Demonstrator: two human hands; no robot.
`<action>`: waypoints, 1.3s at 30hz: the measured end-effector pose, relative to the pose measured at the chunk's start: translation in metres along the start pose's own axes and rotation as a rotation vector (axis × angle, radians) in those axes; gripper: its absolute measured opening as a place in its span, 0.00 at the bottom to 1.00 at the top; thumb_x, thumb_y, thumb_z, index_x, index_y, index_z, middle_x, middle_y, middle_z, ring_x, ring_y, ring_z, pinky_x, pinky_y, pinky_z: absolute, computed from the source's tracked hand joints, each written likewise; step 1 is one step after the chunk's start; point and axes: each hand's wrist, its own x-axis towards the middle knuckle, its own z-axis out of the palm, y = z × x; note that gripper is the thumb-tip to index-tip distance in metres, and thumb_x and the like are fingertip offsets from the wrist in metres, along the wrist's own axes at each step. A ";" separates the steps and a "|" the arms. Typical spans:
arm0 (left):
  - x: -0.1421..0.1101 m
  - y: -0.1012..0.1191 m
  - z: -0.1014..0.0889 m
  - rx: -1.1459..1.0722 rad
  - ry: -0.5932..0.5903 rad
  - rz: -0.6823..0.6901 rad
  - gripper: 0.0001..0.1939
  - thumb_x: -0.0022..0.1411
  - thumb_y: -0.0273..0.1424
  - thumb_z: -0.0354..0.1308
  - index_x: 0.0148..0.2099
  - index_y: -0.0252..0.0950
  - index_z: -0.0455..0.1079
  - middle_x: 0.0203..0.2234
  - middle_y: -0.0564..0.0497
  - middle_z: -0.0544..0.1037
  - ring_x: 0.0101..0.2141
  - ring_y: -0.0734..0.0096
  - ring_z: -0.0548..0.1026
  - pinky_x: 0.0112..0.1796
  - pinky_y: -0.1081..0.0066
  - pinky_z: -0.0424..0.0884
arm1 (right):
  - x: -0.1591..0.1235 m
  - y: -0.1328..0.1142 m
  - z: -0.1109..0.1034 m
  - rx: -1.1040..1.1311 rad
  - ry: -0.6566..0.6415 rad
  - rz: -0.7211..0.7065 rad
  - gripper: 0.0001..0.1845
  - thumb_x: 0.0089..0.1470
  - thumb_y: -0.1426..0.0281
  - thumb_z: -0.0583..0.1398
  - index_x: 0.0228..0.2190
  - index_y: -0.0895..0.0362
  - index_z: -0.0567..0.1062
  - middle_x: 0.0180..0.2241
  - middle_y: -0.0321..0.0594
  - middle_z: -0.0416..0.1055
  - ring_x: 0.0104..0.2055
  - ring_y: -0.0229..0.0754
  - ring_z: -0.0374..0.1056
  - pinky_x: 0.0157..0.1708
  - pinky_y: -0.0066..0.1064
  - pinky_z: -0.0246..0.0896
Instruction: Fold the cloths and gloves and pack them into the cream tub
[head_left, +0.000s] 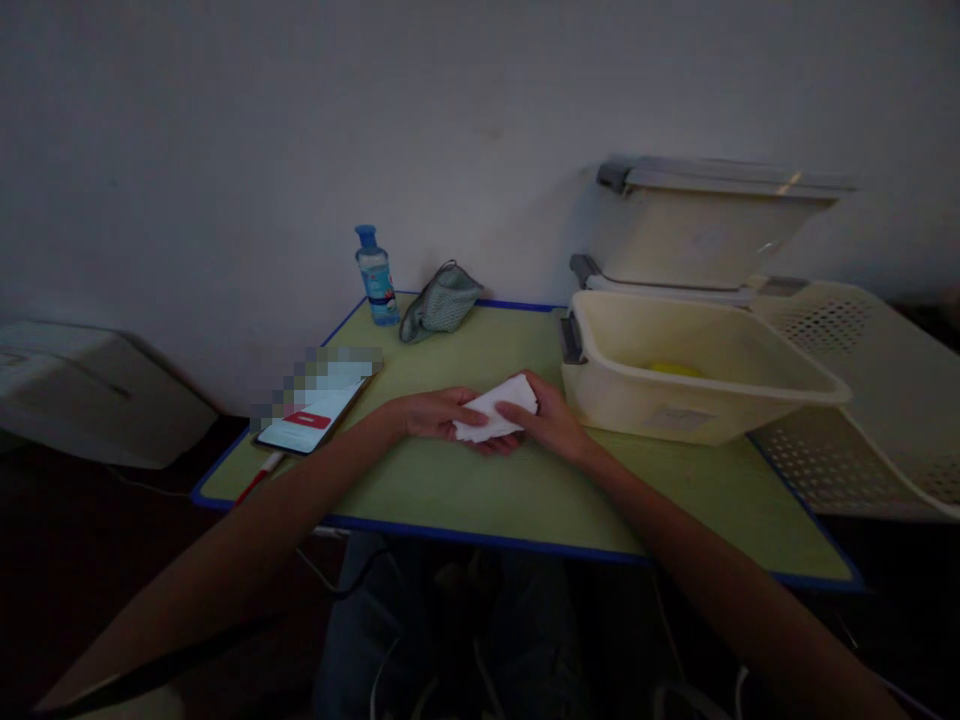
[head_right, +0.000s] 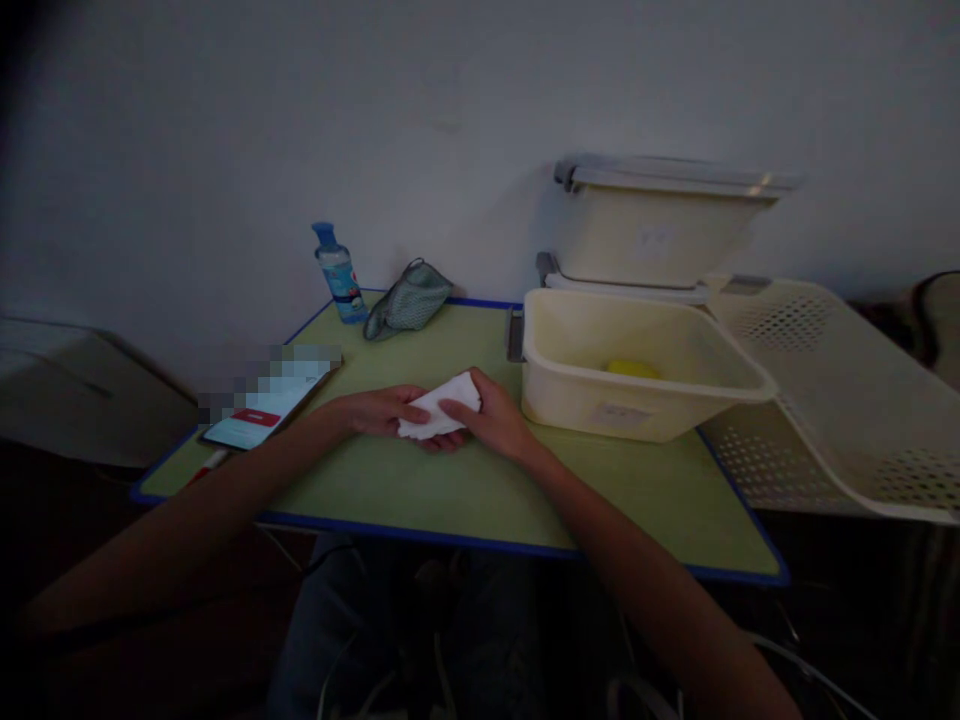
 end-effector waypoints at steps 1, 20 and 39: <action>0.000 0.001 0.003 0.030 0.013 -0.002 0.23 0.49 0.33 0.66 0.47 0.28 0.68 0.40 0.39 0.77 0.41 0.64 0.76 0.45 0.64 0.68 | -0.001 0.000 0.000 -0.004 0.006 0.002 0.16 0.45 0.57 0.59 0.28 0.56 0.62 0.23 0.32 0.61 0.25 0.35 0.57 0.23 0.26 0.54; 0.021 0.104 0.097 0.648 0.175 0.039 0.16 0.49 0.38 0.64 0.36 0.31 0.73 0.30 0.46 0.80 0.29 0.73 0.78 0.31 0.76 0.71 | -0.043 -0.102 -0.090 -0.342 0.137 -0.099 0.14 0.49 0.61 0.59 0.34 0.56 0.65 0.23 0.34 0.66 0.24 0.36 0.60 0.21 0.26 0.53; 0.114 0.131 0.121 1.223 0.573 0.232 0.12 0.55 0.35 0.57 0.33 0.28 0.69 0.27 0.45 0.77 0.29 0.67 0.75 0.29 0.71 0.67 | -0.016 -0.069 -0.192 -0.114 0.329 0.062 0.17 0.35 0.61 0.65 0.26 0.60 0.71 0.20 0.33 0.65 0.20 0.31 0.57 0.18 0.26 0.53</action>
